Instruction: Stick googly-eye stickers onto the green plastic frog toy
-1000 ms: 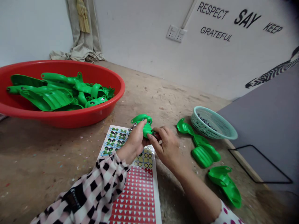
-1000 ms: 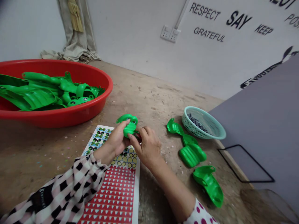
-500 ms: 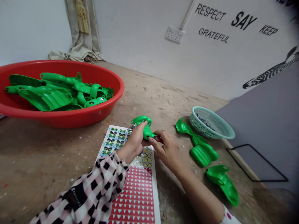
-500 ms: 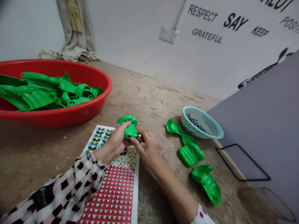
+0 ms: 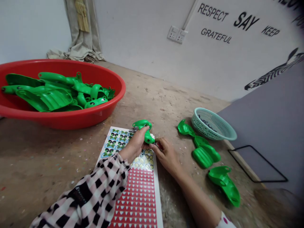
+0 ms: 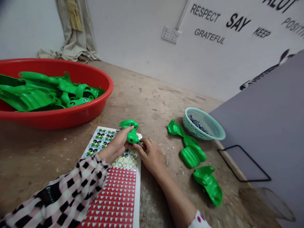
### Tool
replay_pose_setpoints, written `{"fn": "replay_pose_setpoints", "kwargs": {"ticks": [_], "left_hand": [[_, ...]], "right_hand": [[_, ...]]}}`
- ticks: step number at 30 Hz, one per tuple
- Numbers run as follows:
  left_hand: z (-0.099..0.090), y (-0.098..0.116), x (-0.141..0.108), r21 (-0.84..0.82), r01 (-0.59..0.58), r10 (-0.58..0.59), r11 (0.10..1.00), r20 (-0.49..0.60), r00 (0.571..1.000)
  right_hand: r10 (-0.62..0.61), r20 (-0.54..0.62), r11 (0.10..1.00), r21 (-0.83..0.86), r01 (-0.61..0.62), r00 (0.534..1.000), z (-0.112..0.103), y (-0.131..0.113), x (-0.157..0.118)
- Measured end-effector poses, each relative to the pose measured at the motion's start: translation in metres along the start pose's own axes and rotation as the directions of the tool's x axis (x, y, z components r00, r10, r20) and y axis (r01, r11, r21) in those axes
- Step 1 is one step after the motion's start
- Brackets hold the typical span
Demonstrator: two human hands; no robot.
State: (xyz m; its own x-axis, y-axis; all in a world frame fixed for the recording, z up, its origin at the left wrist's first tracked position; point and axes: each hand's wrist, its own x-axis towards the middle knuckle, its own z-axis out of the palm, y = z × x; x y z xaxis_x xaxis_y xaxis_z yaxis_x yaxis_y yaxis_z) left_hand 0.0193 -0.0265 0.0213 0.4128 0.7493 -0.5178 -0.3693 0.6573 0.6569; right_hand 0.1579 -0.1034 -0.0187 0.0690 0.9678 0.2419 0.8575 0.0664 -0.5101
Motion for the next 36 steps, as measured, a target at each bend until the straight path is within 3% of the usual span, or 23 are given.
{"fn": "replay_pose_setpoints", "kwargs": {"ticks": [17,36], "left_hand": [[-0.0036,-0.0024,0.0031,0.026,0.036,-0.037,0.999,0.033,0.999],[-0.0069,-0.0025,0.0040,0.090,0.050,-0.053,0.995,0.034,0.998]], "right_hand": [[0.073,0.083,0.985,0.151,-0.085,0.994,0.0036,0.0049,-0.0019],[0.051,0.091,0.994,0.093,-0.060,0.995,0.0035,0.0036,-0.0022]]}}
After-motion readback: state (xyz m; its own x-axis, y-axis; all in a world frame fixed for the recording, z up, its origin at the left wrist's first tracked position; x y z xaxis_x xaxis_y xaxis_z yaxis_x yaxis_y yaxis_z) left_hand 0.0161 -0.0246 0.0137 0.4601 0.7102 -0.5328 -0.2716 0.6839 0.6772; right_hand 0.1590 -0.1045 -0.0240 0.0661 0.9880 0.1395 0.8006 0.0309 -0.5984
